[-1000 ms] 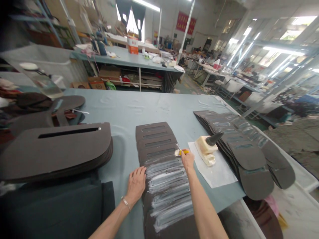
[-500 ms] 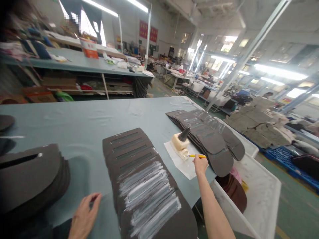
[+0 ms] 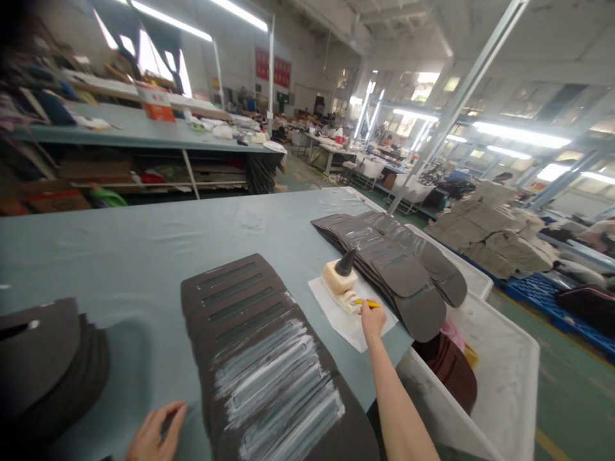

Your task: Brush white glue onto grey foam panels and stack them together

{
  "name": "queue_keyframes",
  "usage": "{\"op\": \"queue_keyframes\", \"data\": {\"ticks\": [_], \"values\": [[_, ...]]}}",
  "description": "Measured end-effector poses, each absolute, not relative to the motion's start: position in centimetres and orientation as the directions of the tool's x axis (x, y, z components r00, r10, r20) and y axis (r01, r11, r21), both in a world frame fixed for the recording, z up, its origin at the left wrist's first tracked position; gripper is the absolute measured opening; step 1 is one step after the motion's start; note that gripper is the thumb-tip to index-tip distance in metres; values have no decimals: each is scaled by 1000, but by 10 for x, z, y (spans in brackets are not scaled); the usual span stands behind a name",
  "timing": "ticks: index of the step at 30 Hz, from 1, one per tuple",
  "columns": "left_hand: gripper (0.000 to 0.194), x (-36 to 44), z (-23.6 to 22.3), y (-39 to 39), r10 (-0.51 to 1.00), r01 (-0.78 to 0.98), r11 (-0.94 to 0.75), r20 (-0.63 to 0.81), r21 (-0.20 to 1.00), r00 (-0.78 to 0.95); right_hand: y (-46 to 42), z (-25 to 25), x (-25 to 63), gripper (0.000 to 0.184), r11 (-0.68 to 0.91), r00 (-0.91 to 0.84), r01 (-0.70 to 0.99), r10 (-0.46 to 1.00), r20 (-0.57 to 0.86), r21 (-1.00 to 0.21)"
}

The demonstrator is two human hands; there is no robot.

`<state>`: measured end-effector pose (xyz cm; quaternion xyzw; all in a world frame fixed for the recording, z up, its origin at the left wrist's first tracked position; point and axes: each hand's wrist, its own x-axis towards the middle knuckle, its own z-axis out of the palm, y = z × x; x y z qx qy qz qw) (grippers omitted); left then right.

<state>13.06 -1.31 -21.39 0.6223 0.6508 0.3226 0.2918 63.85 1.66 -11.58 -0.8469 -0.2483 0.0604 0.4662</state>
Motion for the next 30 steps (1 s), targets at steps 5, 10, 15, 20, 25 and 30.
{"op": "queue_keyframes", "data": {"ticks": [5, 10, 15, 20, 25, 30], "values": [[30, 141, -193, -7, 994, 674, -50, 102, 737, -38, -5, -107, 623, 34, -502, 856, 424, 495, 151, -754], [18, 155, -177, 9, 988, 754, -60, 146, 655, -48, 21, -104, 538, 38, -292, 637, 486, 764, 105, -824], [14, 169, -170, 27, 986, 797, -95, 165, 597, -6, 61, -106, 411, 36, -76, 285, 438, 957, 58, -896], [25, 172, -178, 41, 982, 849, -111, 190, 517, 13, 85, -123, 331, 29, 67, 50, 507, 993, 107, -859], [27, 171, -181, 43, 981, 872, -118, 190, 475, 30, 101, -138, 366, 28, 42, 42, 659, 995, 93, -751], [28, 171, -179, 44, 983, 870, -104, 181, 483, 17, 119, -134, 463, 32, -167, 308, 811, 936, 167, -561]]}}
